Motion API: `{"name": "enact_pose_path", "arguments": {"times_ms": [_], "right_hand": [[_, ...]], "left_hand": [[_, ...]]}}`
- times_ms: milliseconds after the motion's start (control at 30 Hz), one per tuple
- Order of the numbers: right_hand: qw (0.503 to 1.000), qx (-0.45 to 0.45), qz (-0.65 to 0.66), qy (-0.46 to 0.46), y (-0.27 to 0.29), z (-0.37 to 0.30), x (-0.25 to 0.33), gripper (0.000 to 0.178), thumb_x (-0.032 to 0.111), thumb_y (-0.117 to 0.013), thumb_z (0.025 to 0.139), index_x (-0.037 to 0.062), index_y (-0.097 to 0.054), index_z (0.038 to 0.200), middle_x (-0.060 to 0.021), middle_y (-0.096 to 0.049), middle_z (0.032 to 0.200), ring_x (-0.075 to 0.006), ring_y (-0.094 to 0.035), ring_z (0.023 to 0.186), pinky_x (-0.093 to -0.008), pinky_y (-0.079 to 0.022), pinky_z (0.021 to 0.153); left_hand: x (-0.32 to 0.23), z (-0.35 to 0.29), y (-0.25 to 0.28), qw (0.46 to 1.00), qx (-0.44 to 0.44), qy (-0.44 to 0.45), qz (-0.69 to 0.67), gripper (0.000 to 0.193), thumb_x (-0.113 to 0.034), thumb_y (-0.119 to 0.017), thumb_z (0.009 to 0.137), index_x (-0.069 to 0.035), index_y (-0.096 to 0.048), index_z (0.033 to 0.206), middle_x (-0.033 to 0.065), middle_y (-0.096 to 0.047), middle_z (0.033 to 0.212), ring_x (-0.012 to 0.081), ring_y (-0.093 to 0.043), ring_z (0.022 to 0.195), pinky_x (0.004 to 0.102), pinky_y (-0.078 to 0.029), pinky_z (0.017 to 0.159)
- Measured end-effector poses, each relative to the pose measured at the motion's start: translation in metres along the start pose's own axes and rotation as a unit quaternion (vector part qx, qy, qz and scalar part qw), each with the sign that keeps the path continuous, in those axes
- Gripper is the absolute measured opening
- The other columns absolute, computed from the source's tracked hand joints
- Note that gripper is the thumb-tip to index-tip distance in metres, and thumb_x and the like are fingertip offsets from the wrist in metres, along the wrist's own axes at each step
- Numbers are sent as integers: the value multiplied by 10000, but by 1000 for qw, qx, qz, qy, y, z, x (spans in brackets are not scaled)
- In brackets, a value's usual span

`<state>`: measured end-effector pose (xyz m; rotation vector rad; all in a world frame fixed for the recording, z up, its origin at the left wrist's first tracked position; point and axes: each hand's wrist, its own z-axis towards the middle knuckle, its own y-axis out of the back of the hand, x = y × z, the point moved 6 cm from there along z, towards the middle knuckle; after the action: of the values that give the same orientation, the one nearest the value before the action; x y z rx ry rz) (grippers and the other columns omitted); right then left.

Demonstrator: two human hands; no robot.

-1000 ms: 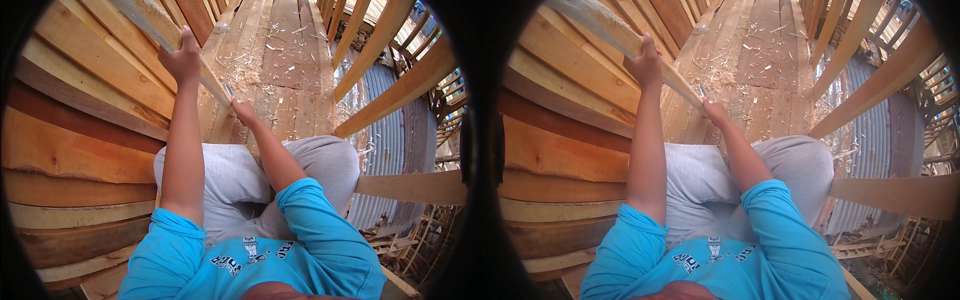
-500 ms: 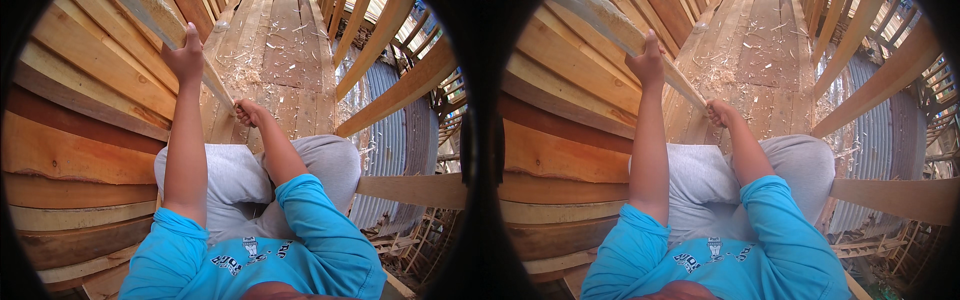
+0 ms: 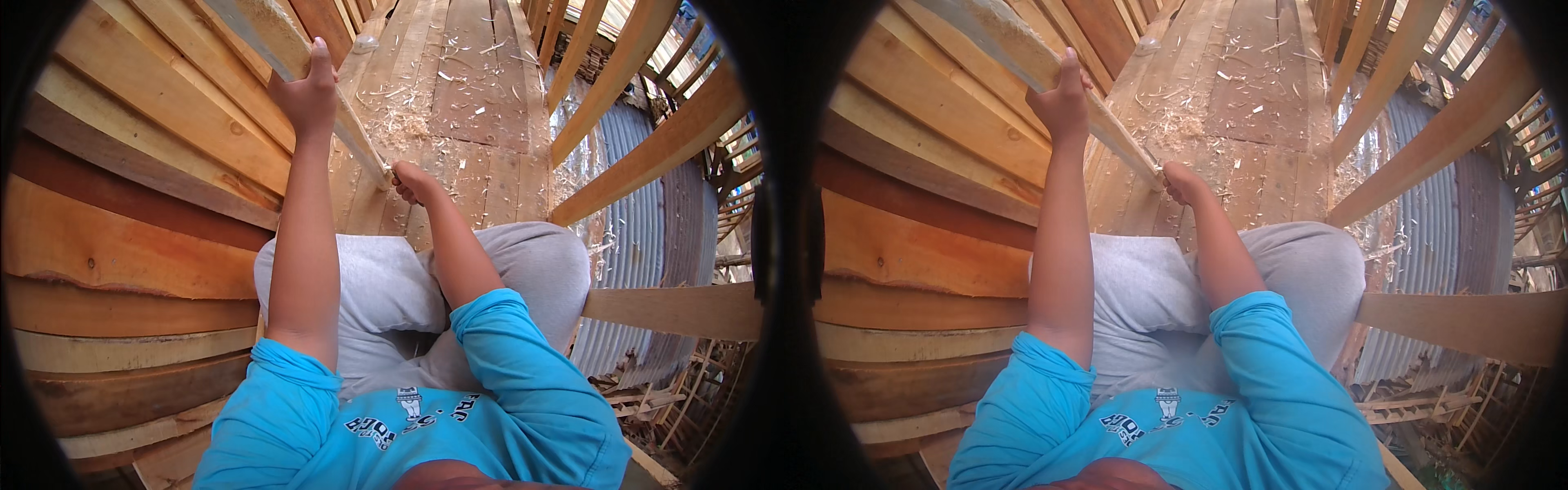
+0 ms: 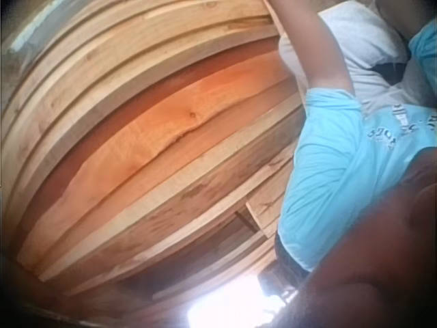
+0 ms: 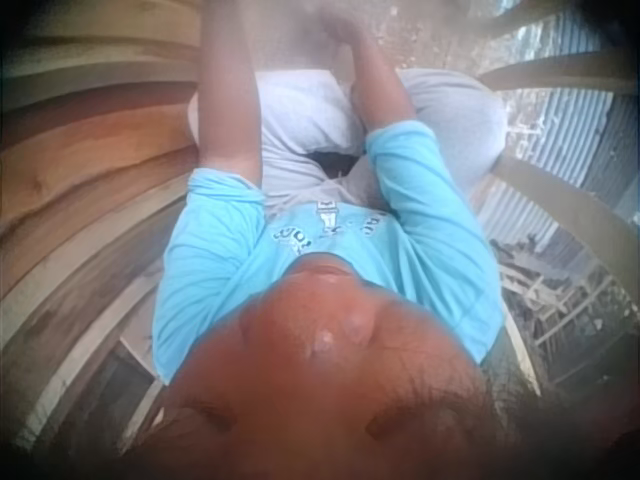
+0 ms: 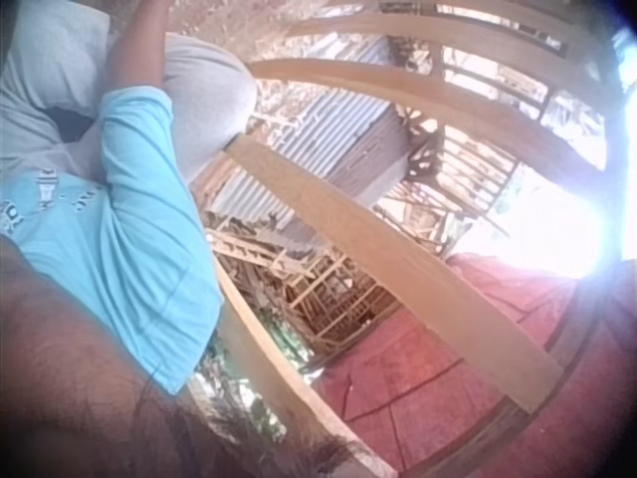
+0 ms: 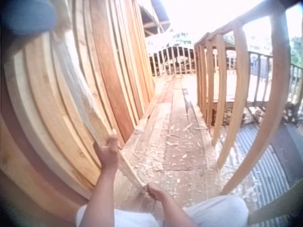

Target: The person sits on a wooden floor and uses a knife to carve a long piece of wood, removing shavings and shaping the surface. The person occasionally pauses to wipe away debris before continuing to carve.

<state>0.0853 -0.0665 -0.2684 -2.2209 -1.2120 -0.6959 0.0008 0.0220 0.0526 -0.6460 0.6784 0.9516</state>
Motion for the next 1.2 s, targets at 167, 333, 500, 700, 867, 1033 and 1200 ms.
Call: {"name": "enact_pose_path", "arguments": {"times_ms": [167, 333, 500, 700, 867, 1033, 1200], "right_hand": [[998, 4, -55, 35, -13, -14, 2, 593, 706, -387, 909, 189, -340, 622, 77, -256, 522, -49, -194, 392, -239, -141, 372], [999, 41, 1, -26, -11, -8, -4, 557, 617, -393, 956, 199, -297, 601, 86, -256, 507, -46, -199, 386, -228, -139, 352], [983, 132, 103, -73, -15, -2, -8, 521, 531, -384, 994, 199, -308, 600, 91, -265, 493, -35, -194, 372, -203, -139, 317], [958, 227, 166, -56, -25, -2, -12, 528, 523, -371, 1006, 195, -313, 597, 96, -267, 480, -19, -209, 356, -190, -139, 291], [936, 286, 193, -73, -24, 1, -17, 577, 572, -338, 1004, 180, -296, 582, 91, -235, 459, -29, -185, 343, -198, -140, 285], [779, 561, 270, 66, -21, -30, 24, 607, 605, -309, 989, 139, -319, 598, 56, -221, 446, -65, -156, 344, -237, -125, 311], [952, 212, 181, 126, -8, -17, 18, 600, 600, -363, 981, 155, -312, 583, 69, -224, 467, -69, -161, 365, -251, -126, 333]], "left_hand": [[1, 0, 3, 999, -18, -35, -7, 150, -106, -648, 894, 0, -551, 850, 30, -577, 626, 95, -538, 477, 245, -416, 434], [1, -2, -2, 999, -11, -31, -4, 150, -110, -647, 895, -13, -556, 828, 20, -576, 617, 95, -537, 476, 244, -413, 436], [2, 0, 3, 1000, -7, -18, -3, 153, -109, -644, 898, -6, -554, 828, 27, -579, 624, 96, -537, 483, 253, -427, 453], [2, 4, 14, 1000, -15, -5, 13, 145, -99, -644, 896, 2, -545, 871, 42, -544, 597, 114, -526, 502, 270, -452, 489], [-2, 3, 18, 1000, -10, -2, -20, 141, -87, -638, 897, 1, -529, 899, 48, -541, 626, 114, -517, 502, 274, -457, 491], [5, 10, 34, 999, -27, 12, -27, 128, -73, -625, 904, -19, -509, 906, 45, -534, 650, 114, -516, 517, 275, -461, 499], [7, 15, 59, 998, -55, 19, -38, 130, -65, -626, 904, -41, -502, 930, 29, -512, 648, 109, -500, 533, 280, -463, 513]]}}
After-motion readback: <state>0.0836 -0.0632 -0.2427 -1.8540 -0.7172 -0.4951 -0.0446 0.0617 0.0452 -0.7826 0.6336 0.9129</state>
